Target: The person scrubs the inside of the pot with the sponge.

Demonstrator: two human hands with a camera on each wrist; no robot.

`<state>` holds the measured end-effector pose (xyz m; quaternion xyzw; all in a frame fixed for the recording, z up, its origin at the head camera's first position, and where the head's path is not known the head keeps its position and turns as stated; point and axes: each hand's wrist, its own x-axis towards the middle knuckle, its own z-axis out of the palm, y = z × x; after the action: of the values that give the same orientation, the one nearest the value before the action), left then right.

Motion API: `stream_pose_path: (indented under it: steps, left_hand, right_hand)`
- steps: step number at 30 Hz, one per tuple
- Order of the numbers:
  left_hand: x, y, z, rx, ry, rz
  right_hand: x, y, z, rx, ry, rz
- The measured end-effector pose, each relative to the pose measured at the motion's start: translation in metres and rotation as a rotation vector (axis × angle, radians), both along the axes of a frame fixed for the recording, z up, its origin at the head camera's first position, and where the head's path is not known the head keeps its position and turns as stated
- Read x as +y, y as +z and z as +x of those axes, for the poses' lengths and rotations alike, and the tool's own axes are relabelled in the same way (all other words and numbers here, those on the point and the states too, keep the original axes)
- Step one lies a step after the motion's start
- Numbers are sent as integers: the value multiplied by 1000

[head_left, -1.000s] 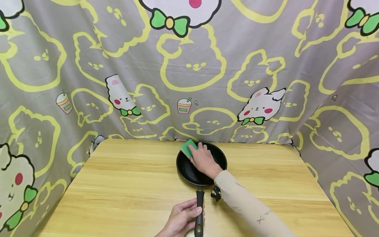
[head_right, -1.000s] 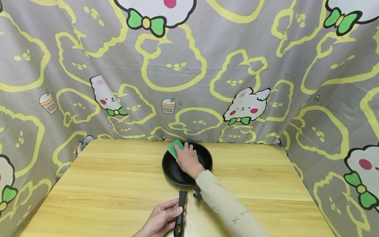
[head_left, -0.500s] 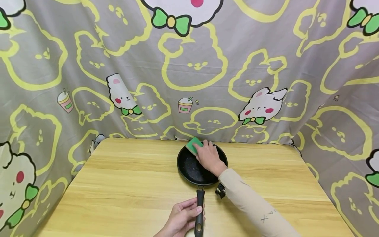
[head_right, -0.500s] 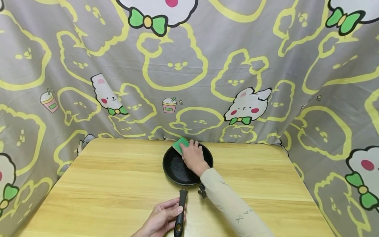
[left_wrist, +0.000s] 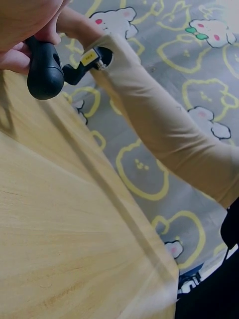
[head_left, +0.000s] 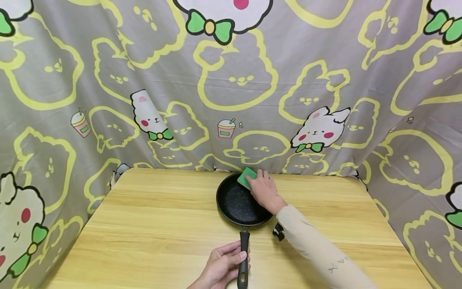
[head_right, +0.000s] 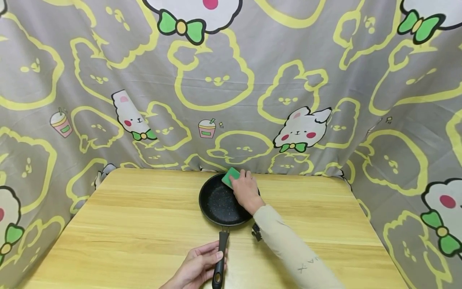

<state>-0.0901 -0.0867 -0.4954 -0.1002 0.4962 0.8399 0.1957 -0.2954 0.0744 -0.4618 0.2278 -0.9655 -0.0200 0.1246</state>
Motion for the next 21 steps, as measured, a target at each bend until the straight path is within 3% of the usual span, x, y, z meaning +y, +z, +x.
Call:
stream_pose_path:
  steps: [13,21]
  left_hand:
    - [-2,-1,-1,8,-10,3]
    - [-1,-2,-1,16,-15,8]
  right_hand:
    - [22,12,4,-25,1,44]
    - [38,21,9,-116,26,43]
